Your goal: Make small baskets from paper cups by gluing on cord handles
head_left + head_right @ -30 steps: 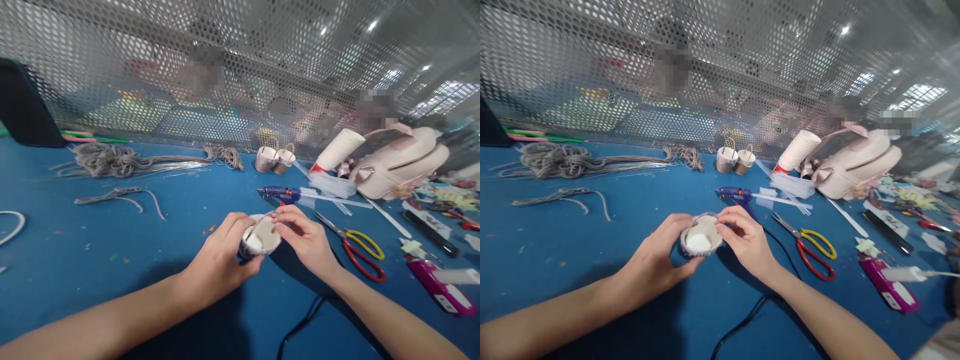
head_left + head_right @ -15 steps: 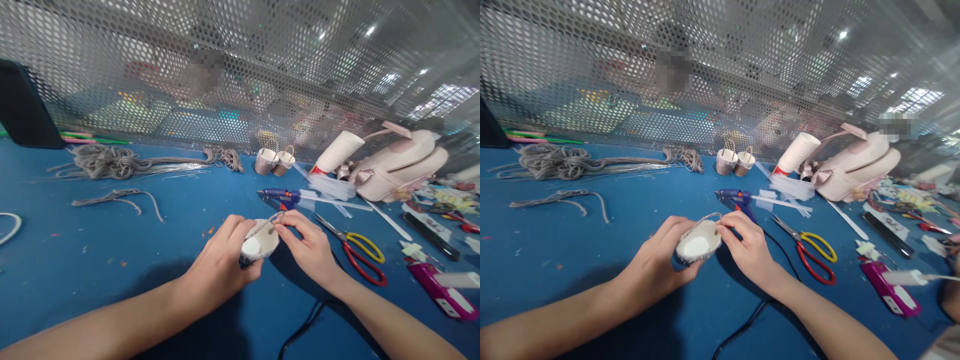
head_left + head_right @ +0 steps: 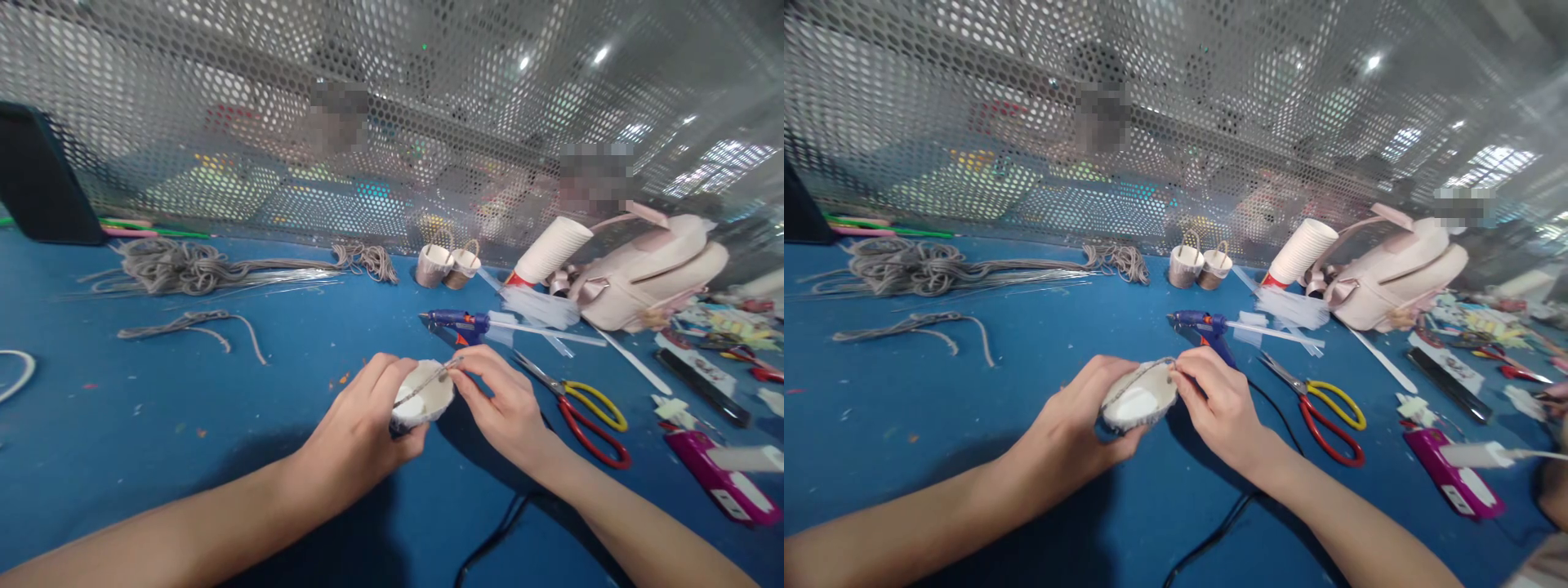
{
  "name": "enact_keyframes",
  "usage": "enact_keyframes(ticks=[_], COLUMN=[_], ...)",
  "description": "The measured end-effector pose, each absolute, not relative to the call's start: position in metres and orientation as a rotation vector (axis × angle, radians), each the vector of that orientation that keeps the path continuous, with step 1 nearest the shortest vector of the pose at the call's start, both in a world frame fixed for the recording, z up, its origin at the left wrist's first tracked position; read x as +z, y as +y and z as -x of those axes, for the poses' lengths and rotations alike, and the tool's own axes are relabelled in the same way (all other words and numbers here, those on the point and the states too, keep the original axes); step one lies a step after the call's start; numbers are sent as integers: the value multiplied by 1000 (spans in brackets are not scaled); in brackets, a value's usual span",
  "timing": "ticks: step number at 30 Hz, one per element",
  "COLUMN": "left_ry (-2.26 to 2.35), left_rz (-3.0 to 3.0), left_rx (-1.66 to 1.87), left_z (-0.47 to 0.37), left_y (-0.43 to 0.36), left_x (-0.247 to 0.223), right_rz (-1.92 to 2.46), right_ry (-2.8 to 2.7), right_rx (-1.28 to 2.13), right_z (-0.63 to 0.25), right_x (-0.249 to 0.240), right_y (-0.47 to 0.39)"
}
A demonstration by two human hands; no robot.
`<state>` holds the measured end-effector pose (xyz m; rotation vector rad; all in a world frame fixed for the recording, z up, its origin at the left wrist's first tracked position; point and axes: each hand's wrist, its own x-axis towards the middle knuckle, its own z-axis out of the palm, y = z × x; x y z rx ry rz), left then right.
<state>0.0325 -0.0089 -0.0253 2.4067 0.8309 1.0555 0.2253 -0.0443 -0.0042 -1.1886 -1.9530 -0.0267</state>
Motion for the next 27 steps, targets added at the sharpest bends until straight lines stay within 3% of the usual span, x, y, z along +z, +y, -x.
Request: enact_keyframes(ticks=[10, 20, 27], left_ry=[833, 600, 628], left_rz=[-2411, -2349, -2306], left_rx=[1013, 647, 399], left_z=[-29, -1, -2], left_y=[-8, 12, 11], left_x=[-27, 38, 49], right_rz=[1158, 1125, 1110], right_ry=[-1963, -1995, -1989], right_rx=[-76, -84, -117], right_z=[-223, -221, -221], right_x=[-4, -2, -1], right_y=[-44, -45, -45])
